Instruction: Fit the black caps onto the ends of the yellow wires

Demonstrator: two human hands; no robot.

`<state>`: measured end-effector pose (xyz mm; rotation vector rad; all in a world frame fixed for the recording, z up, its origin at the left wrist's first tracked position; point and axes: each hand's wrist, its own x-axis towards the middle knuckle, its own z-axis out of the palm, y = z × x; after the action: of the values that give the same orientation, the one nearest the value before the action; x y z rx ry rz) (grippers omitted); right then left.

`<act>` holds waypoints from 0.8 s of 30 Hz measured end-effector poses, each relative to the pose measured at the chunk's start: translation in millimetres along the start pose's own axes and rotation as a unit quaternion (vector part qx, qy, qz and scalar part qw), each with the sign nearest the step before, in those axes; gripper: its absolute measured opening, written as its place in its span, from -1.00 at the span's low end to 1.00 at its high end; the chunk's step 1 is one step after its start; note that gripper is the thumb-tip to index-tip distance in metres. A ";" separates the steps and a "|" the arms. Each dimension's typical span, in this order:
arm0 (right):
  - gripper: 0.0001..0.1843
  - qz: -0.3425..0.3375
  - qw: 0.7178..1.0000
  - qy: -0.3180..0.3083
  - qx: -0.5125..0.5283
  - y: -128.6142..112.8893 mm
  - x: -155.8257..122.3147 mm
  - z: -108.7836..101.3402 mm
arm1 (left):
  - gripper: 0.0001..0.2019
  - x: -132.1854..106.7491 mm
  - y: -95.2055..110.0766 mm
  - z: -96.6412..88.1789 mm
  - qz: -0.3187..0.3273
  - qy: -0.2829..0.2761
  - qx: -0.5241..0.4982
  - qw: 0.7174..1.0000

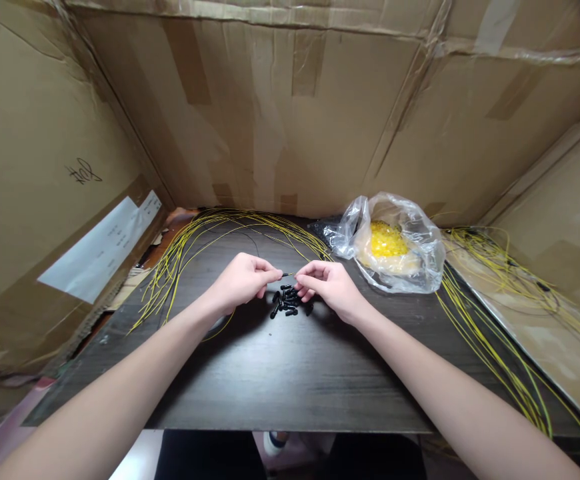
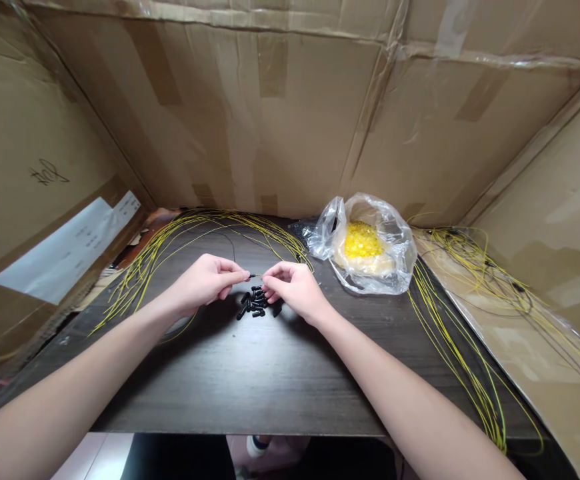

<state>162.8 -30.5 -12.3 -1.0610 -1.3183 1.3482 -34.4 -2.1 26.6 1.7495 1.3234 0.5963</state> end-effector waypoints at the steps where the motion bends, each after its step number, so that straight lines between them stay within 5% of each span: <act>1: -0.70 -0.002 1.000 0.010 0.002 0.0 0.3 -0.7 | -0.69 0.0 0.3 -0.2 0.001 0.001 -0.003 1.000; 6: -0.67 -0.030 0.997 0.061 -0.033 0.1 1.6 -3.0 | -0.69 -1.2 2.0 0.5 0.010 -0.013 -0.002 1.000; 13: -0.67 -0.015 0.996 -0.008 -0.082 3.6 -0.8 0.7 | -0.64 -2.3 0.5 4.9 0.029 -0.023 0.035 0.999; 24: -0.68 0.090 0.992 -0.073 0.046 -1.8 -3.5 -3.6 | -0.68 -1.1 -0.5 3.3 0.056 -0.033 0.019 0.998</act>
<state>167.0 -33.4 -10.8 -1.0541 -1.2754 1.6329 -32.4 -4.1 24.5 1.8691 1.2038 0.5730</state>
